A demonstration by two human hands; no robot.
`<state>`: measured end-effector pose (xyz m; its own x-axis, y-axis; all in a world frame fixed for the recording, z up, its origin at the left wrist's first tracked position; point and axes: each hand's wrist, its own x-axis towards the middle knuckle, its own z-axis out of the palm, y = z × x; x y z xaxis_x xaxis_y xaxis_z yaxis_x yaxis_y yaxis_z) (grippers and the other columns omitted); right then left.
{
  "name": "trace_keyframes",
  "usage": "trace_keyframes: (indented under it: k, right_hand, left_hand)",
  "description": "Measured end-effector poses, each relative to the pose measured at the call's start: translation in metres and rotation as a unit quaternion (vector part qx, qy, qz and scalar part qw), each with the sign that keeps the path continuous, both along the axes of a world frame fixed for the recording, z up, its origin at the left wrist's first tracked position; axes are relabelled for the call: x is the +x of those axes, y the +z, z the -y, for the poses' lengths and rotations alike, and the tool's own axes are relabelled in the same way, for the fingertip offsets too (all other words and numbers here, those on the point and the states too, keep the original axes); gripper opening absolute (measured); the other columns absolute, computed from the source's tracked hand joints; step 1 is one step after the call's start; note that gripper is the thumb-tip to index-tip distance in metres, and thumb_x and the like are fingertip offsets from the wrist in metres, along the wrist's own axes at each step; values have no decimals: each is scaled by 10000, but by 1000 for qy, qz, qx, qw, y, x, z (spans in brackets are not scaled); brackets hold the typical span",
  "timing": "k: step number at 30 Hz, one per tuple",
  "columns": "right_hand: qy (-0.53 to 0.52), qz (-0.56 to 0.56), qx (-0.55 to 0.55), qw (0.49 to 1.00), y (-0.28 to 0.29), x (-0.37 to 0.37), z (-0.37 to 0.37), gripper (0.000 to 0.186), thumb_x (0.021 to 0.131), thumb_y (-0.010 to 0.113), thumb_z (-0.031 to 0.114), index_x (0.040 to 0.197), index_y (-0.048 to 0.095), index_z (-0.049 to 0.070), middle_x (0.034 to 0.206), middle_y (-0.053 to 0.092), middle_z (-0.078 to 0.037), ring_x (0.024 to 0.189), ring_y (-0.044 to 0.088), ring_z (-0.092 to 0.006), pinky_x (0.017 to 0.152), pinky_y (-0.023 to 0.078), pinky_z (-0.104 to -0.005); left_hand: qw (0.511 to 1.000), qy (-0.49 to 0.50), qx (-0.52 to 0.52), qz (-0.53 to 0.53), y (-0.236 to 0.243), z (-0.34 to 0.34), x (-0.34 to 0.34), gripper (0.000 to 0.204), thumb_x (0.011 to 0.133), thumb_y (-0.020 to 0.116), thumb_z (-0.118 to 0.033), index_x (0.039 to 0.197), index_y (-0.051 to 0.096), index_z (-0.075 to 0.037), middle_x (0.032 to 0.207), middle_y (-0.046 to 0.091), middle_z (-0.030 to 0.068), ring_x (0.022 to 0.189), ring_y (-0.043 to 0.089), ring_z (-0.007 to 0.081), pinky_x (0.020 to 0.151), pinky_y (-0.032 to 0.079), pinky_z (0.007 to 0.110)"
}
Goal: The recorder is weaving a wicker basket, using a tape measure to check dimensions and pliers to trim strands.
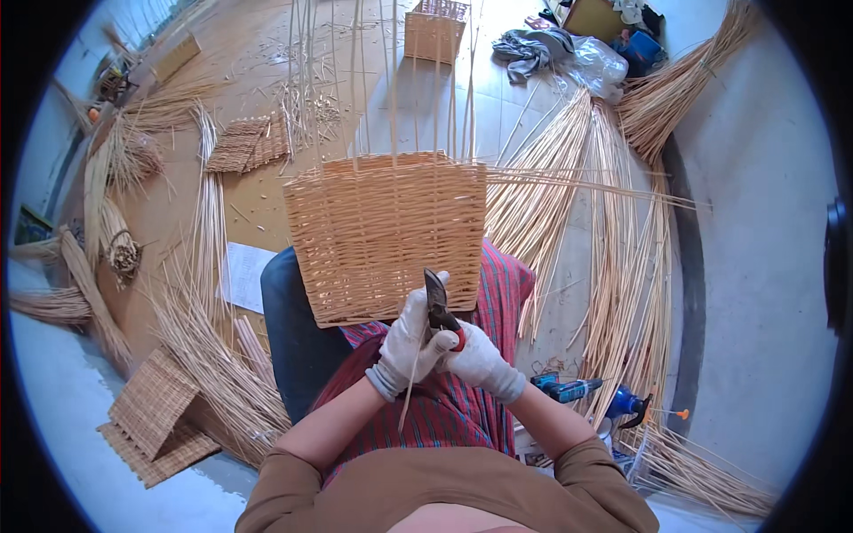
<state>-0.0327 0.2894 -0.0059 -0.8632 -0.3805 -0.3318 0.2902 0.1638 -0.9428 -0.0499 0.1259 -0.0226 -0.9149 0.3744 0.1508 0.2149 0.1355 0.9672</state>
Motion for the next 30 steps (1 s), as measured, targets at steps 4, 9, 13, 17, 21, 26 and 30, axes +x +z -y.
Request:
trace_keyframes:
  k: [4,9,13,17,21,26,30]
  right_hand:
    - [-42,6,-59,997,19,-1,-26,316,830,677,-2,1141,626,14,1007,670,-12,933,617,-115,843,523,-307]
    - [-158,-107,-136,972,42,-18,-74,77,947,616,51,1013,628,13,736,608,-9,627,604,-96,549,474,-235]
    - [-248,-112,-75,959,29,-31,-81,250,955,659,144,1172,645,21,718,581,32,601,537,-57,553,434,-218]
    - [-216,-150,11,965,65,-61,-67,368,969,639,169,1310,602,36,646,533,42,564,496,-46,526,408,-217]
    - [-235,-173,32,956,100,-130,-67,324,929,621,206,1191,649,17,621,540,17,556,520,-67,536,447,-255]
    - [-156,-400,374,822,122,-210,-77,226,893,597,255,996,653,62,850,684,-215,858,656,-421,787,512,-490]
    - [32,-290,460,839,106,-274,-85,261,886,590,267,1043,663,73,878,695,-208,853,669,-387,802,522,-449]
  left_hand:
    - [996,-10,90,-19,-9,-21,15,1066,872,594,-668,1576,104,-36,1244,545,164,983,585,217,882,479,330]
    - [993,-57,61,88,-8,-19,37,293,1051,505,-253,1231,598,-42,805,599,21,623,515,84,611,463,233]
    - [959,57,167,221,-41,-16,40,279,1065,467,-285,1103,628,-60,713,610,-4,552,488,36,515,398,201]
    - [977,92,171,88,12,-5,-13,327,1069,452,-317,1170,615,-52,644,580,2,532,503,45,507,406,206]
    - [976,90,177,92,77,1,-88,318,1070,458,-292,1222,610,-57,627,582,7,508,520,50,485,413,205]
    - [948,97,279,120,74,1,-124,374,1066,449,-306,1292,555,-27,640,612,40,445,544,114,412,462,251]
    - [929,113,309,171,76,5,-107,400,1068,436,-312,1316,531,-13,633,594,42,429,543,131,396,465,263]
